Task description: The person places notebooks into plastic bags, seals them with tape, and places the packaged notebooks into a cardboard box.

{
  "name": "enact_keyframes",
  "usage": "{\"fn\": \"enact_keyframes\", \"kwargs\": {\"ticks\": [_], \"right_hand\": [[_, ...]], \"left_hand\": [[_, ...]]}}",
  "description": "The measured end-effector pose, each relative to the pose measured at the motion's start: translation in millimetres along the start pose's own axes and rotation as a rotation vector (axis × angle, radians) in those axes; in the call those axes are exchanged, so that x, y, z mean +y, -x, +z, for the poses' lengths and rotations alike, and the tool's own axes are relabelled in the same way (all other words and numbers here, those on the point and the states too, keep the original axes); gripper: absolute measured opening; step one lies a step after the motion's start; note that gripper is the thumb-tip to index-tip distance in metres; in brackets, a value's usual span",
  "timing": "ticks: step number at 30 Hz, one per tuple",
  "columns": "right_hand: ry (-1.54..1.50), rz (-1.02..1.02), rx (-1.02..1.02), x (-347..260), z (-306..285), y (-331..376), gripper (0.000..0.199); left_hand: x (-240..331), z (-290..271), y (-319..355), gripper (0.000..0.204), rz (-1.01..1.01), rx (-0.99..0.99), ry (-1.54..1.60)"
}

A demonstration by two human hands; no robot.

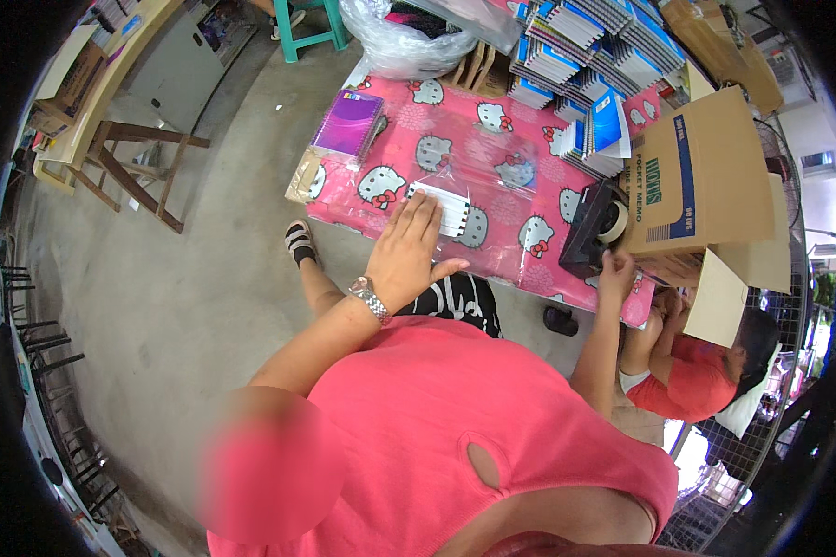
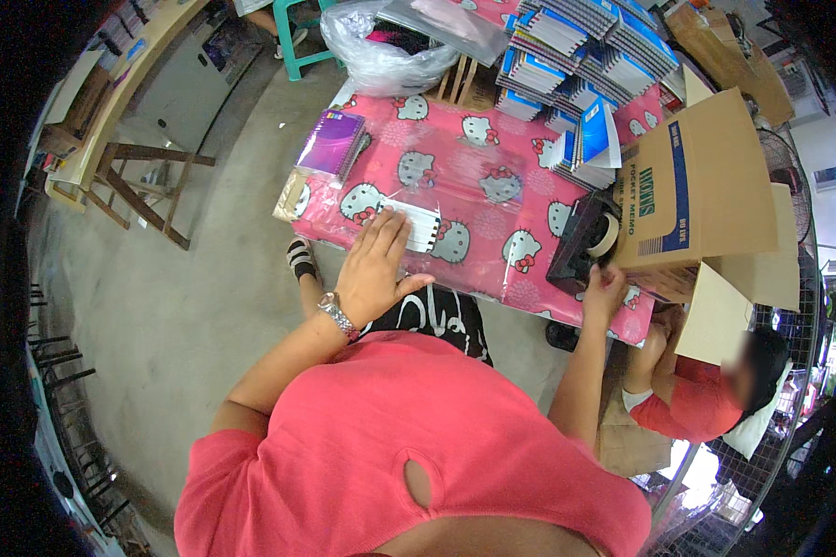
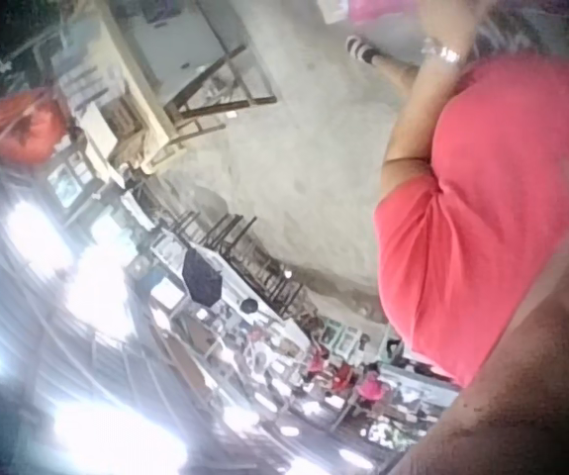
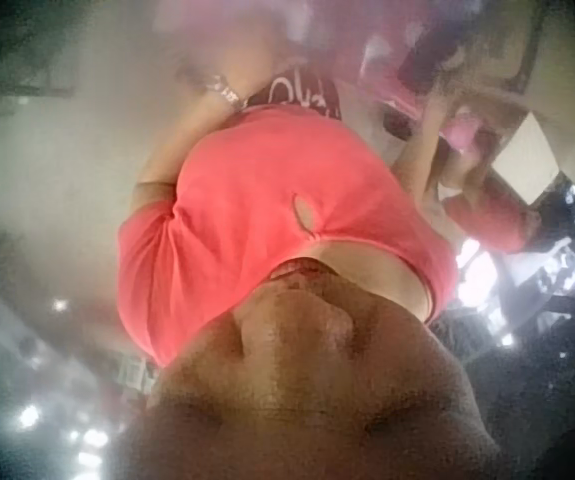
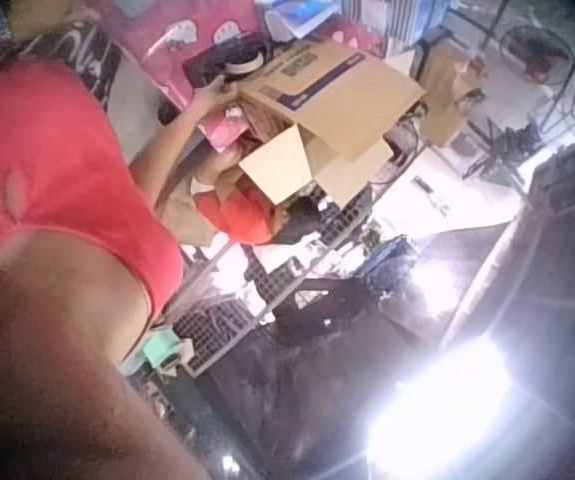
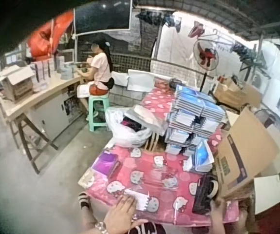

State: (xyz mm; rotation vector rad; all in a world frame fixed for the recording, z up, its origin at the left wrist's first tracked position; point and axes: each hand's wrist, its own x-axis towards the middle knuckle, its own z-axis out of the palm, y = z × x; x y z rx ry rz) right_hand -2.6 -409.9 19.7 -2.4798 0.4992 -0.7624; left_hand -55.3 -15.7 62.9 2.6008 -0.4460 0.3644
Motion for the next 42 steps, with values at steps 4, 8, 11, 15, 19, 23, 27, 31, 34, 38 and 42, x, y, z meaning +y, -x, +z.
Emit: {"fn": "enact_keyframes", "kwargs": {"ticks": [4,8,11,15,19,23,27,31,34,38,42], "right_hand": [[-0.361,0.460,-0.413,21,-3,8,0.029],[-0.960,0.740,-0.339,14,0,22,0.024],[-1.084,0.659,-0.231,8,-5,40,0.022],[-1.283,0.559,-0.145,16,-2,75,0.016],[-1.479,0.816,-0.325,27,21,86,0.007],[-1.577,0.959,-0.921,-40,59,76,0.003],[-1.122,0.393,-1.098,-202,39,59,0.011],[-0.638,-0.219,-1.195,-258,49,42,0.022],[-0.303,-0.493,-1.146,-267,56,38,0.031],[-0.099,-0.554,-1.089,-262,57,35,0.040],[0.036,-0.607,-0.933,-249,56,36,0.042]], "left_hand": [[-6,6,4,0.085,-0.015,0.022,0.075],[-2,6,7,0.076,0.052,-0.038,-0.051],[-2,7,6,0.076,0.076,-0.061,-0.104],[-3,8,8,0.075,0.061,-0.023,-0.089],[-3,7,8,0.071,0.045,-0.014,-0.030],[-1,4,5,0.066,0.039,0.015,0.035],[-2,7,11,0.064,0.013,0.051,0.061],[-2,10,11,0.064,-0.010,0.077,0.095],[-2,13,11,0.064,-0.016,0.092,0.112],[3,7,7,0.066,-0.016,0.070,0.047],[3,5,5,0.068,-0.003,0.036,0.013]]}}
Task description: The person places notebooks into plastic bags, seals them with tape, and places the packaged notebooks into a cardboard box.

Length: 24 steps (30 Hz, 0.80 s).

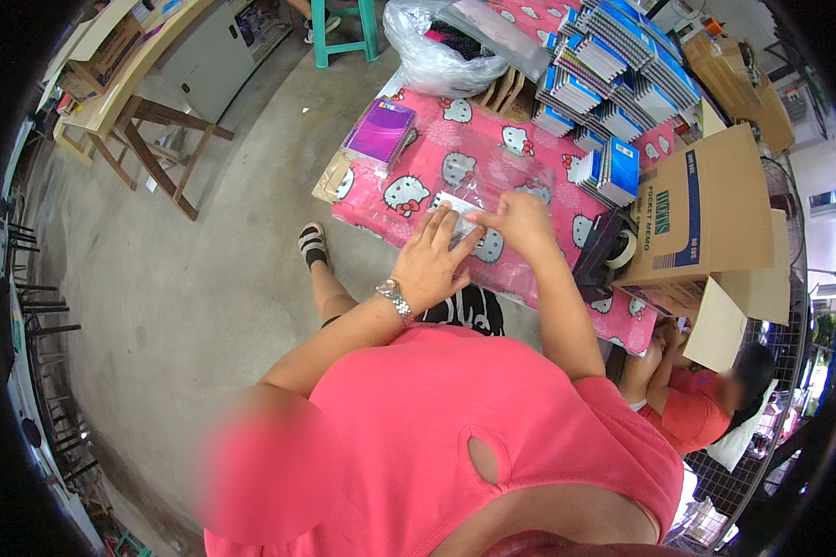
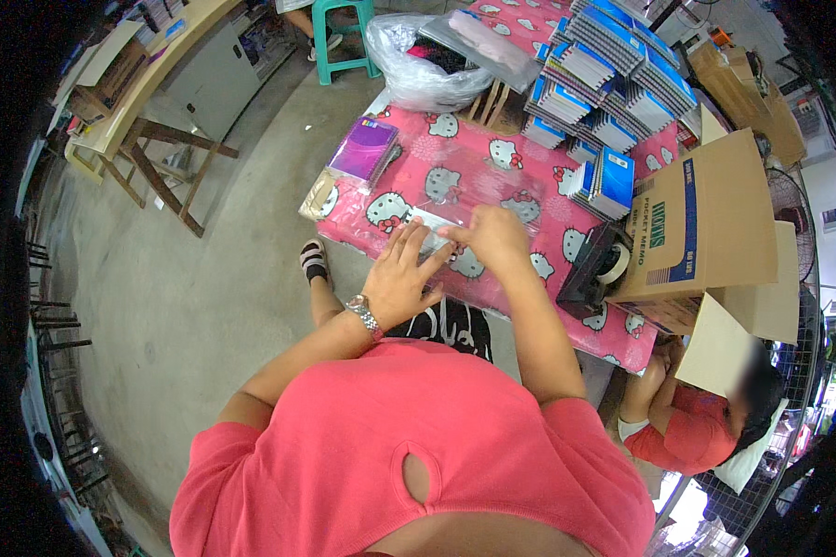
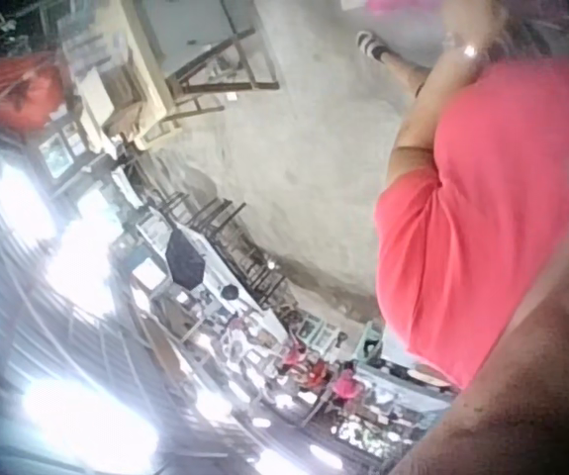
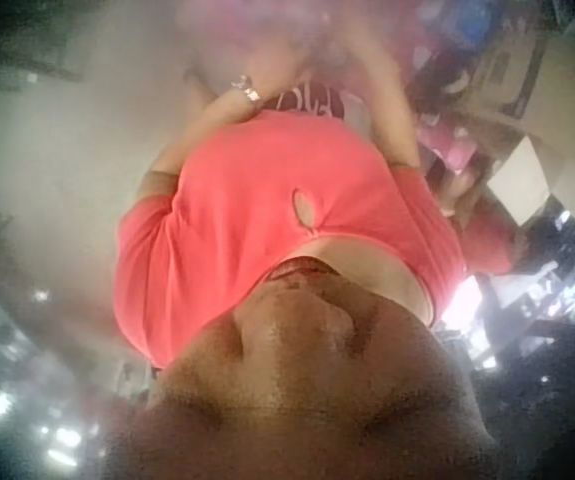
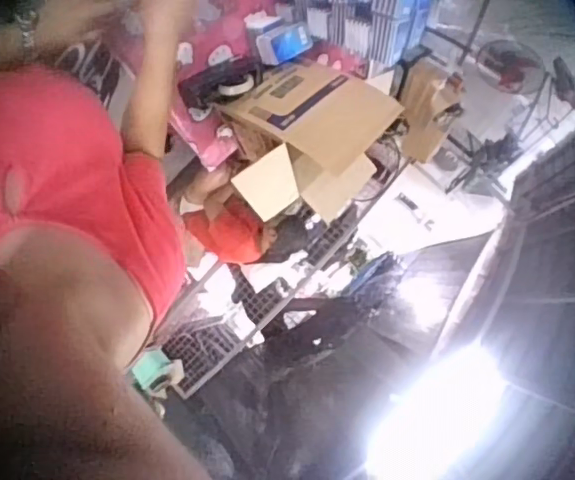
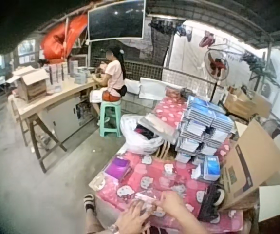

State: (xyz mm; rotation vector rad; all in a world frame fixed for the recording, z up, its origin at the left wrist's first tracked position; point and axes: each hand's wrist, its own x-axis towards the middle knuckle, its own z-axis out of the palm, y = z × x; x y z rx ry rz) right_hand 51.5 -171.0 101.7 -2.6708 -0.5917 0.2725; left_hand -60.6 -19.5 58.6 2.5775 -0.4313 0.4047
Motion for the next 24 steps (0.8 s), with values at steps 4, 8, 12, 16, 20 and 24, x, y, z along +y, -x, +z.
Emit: {"fn": "enact_keyframes", "kwargs": {"ticks": [4,8,12,16,20,24], "right_hand": [[-0.125,0.078,0.144,31,4,20,0.043],[-0.304,-0.423,0.308,7,21,51,0.040],[-0.458,-0.552,0.464,-13,41,45,0.020],[-0.606,-0.498,0.480,-15,10,32,0.020],[-0.151,-0.683,0.461,-24,17,50,0.035],[-0.091,-0.738,0.536,-9,40,48,0.032]], "left_hand": [[-8,-16,0,0.071,0.033,-0.003,0.083],[-41,-20,1,0.071,-0.049,0.051,0.305],[-51,-26,-11,0.070,0.097,-0.085,0.274],[-51,-33,-13,0.067,0.131,-0.136,0.192],[-52,-20,-12,0.052,0.094,-0.056,0.191],[-51,-12,-15,0.035,0.065,-0.015,0.263]]}}
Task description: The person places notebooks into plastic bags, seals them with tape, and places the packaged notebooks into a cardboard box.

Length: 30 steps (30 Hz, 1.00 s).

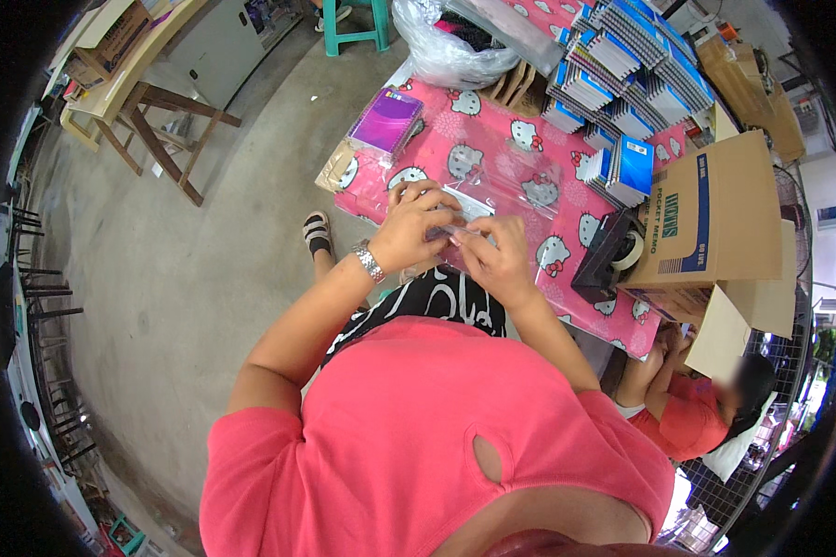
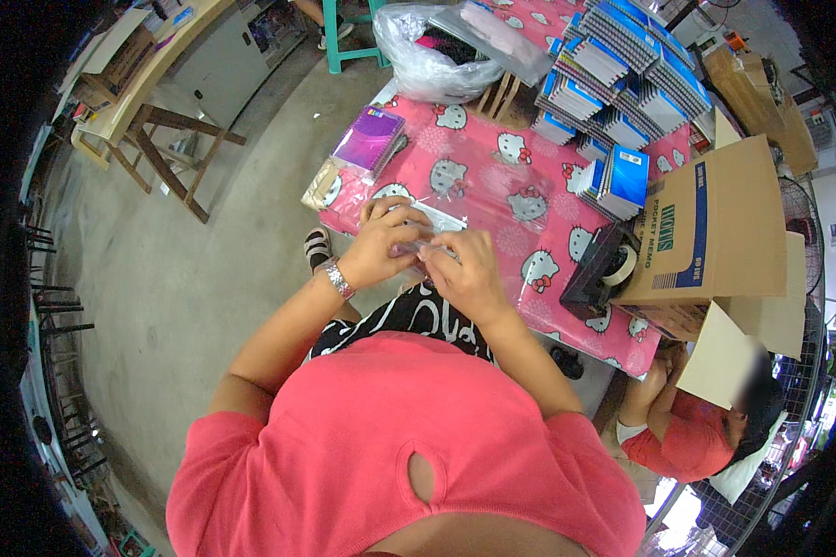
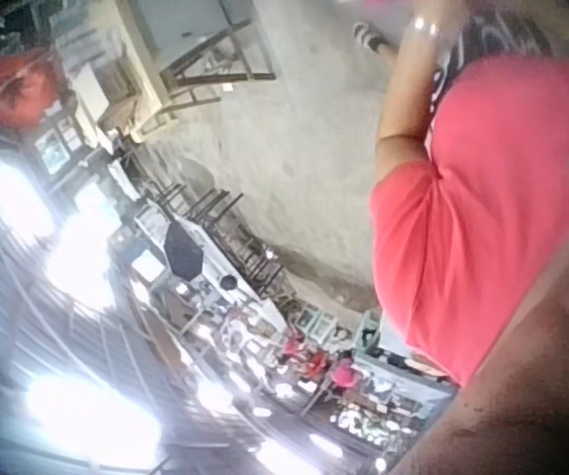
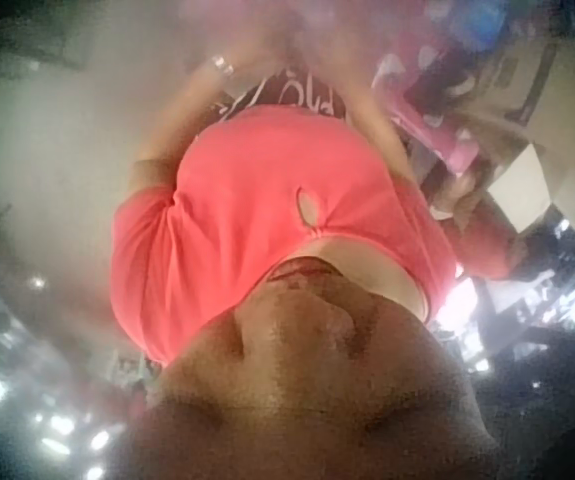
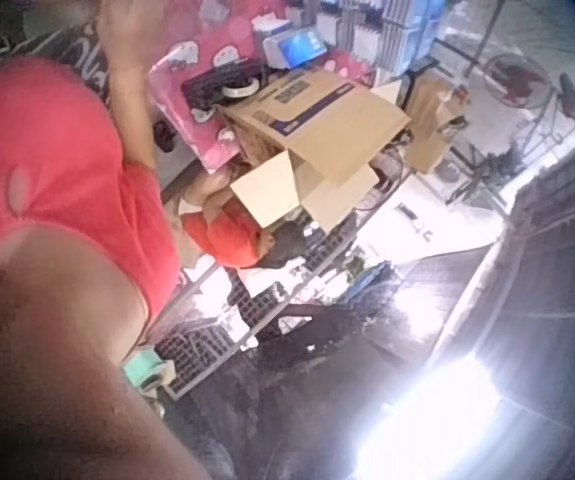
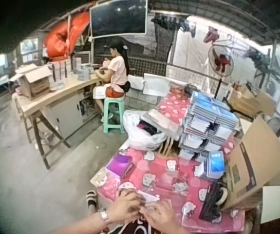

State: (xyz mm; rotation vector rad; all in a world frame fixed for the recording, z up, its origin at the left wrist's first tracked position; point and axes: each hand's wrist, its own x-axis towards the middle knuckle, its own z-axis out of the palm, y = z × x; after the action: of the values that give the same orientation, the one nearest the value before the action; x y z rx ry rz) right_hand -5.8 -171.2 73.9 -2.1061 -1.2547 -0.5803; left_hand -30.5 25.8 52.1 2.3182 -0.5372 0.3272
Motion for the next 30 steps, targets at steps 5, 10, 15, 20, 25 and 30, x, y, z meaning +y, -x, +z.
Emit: {"fn": "enact_keyframes", "kwargs": {"ticks": [5,10,15,20,25,30], "right_hand": [[-0.229,0.173,0.108,6,-13,-26,0.028],[-0.672,0.730,-0.080,72,16,-16,0.030],[-0.625,0.781,-0.204,48,14,-35,0.027],[-0.555,0.601,0.076,51,14,-25,0.027],[-0.773,0.672,0.086,58,3,-23,0.028],[-0.576,0.532,-0.139,48,4,-11,0.025]], "left_hand": [[-7,5,4,0.032,0.007,0.083,-0.042],[-1,5,-2,0.036,0.043,0.093,-0.073],[-2,3,3,0.034,0.040,0.101,-0.073],[0,4,3,0.031,0.062,0.113,-0.086],[-1,5,1,0.024,0.069,0.129,-0.061],[-1,-4,-9,0.028,0.051,0.198,-0.069]]}}
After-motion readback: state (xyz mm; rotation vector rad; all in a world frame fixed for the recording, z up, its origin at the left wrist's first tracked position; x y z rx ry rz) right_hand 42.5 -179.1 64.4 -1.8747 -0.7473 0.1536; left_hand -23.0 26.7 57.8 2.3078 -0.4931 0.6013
